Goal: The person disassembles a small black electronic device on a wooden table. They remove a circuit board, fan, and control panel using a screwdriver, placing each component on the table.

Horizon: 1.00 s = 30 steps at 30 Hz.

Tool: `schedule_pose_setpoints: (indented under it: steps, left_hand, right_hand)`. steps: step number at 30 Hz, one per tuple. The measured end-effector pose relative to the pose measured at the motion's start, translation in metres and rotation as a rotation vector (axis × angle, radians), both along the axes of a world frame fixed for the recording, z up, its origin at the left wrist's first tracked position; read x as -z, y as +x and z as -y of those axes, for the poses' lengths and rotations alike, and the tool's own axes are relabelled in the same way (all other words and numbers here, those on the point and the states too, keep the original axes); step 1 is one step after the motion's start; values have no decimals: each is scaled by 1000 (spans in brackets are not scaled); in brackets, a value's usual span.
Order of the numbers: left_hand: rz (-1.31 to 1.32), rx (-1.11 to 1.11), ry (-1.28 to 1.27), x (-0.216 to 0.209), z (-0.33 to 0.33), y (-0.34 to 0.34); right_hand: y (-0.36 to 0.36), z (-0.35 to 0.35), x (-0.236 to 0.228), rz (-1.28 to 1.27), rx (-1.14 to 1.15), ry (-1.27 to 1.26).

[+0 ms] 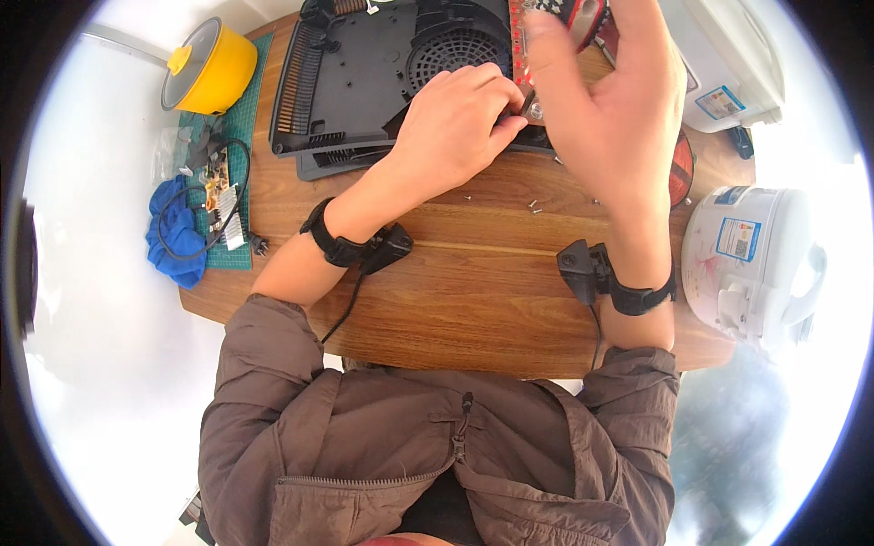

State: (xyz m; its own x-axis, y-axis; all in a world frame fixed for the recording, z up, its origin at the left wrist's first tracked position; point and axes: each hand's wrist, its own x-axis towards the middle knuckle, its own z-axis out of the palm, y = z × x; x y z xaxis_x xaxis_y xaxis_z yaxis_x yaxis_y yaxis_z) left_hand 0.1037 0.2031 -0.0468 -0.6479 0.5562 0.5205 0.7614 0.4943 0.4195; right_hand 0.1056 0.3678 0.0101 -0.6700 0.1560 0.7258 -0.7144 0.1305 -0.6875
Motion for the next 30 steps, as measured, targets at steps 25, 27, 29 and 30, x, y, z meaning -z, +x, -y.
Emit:
schedule_pose_setpoints:
  steps: [25, 27, 29, 30]
  left_hand:
    - [-32, -4, 6, 5, 2, 0]
    - [-36, -11, 1, 5, 2, 0]
    - [-47, -17, -3, 7, 2, 0]
    - [-47, -18, -10, 6, 2, 0]
  right_hand:
    - [18, 10, -22, -129, 110, 254]
    - [15, 7, -20, -182, 72, 284]
    - [14, 6, -20, -201, 80, 318]
    - [16, 6, -21, -199, 87, 325]
